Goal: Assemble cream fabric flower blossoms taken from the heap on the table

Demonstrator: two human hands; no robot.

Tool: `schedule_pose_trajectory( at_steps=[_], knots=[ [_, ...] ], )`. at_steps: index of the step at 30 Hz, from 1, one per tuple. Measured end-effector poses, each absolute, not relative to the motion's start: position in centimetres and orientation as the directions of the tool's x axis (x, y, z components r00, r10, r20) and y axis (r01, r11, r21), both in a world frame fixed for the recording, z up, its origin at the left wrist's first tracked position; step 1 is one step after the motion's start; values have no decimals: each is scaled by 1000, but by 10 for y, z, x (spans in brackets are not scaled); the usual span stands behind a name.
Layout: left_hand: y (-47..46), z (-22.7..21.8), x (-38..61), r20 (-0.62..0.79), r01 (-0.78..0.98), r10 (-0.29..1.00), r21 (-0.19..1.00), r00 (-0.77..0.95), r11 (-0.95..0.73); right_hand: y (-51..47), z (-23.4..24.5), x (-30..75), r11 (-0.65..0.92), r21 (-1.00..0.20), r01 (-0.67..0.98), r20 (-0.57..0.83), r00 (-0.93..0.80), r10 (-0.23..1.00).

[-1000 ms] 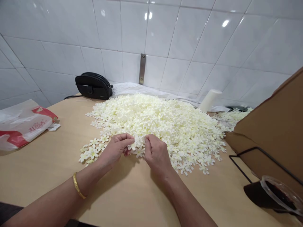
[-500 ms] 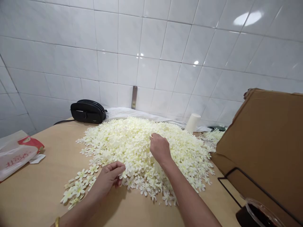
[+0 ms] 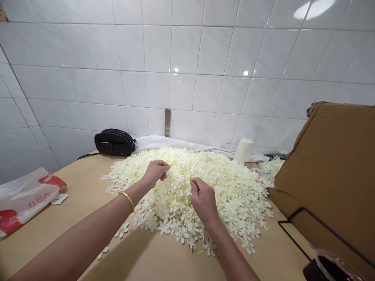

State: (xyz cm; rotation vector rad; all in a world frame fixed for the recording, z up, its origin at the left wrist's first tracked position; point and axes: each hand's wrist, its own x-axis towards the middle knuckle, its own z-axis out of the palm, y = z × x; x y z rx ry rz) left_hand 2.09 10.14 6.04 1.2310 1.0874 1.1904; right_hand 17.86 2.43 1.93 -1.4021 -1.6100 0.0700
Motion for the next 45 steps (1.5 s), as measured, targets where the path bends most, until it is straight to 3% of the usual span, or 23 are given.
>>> schedule_pose_trajectory(
  at_steps=[6, 10, 14, 21, 32, 38, 45],
  knots=[
    [75, 55, 10, 92, -20, 993, 996, 75, -90, 13, 17, 174, 363, -627, 690, 608, 141, 781],
    [24, 45, 13, 2, -117, 966, 993, 258, 29, 6, 11, 170, 385, -665, 640, 593, 140, 793],
    [5, 29, 20, -40, -233, 964, 967, 261, 104, -1, 11, 165, 453, -689, 566, 591, 77, 803],
    [14, 5, 10, -3, -207, 987, 978, 159, 36, -3, 1, 152, 633, -505, 586, 613, -273, 742],
    [14, -4, 11, 20, -209, 984, 978, 180, 18, -1, -12, 150, 626, -332, 705, 596, -358, 719],
    [13, -3, 11, 14, -285, 977, 957, 213, 48, 0, -9, 147, 554, -444, 705, 585, -240, 775],
    [13, -3, 10, 35, -282, 977, 959, 210, 27, 0, -6, 151, 566, -530, 631, 535, -269, 801]
  ],
)
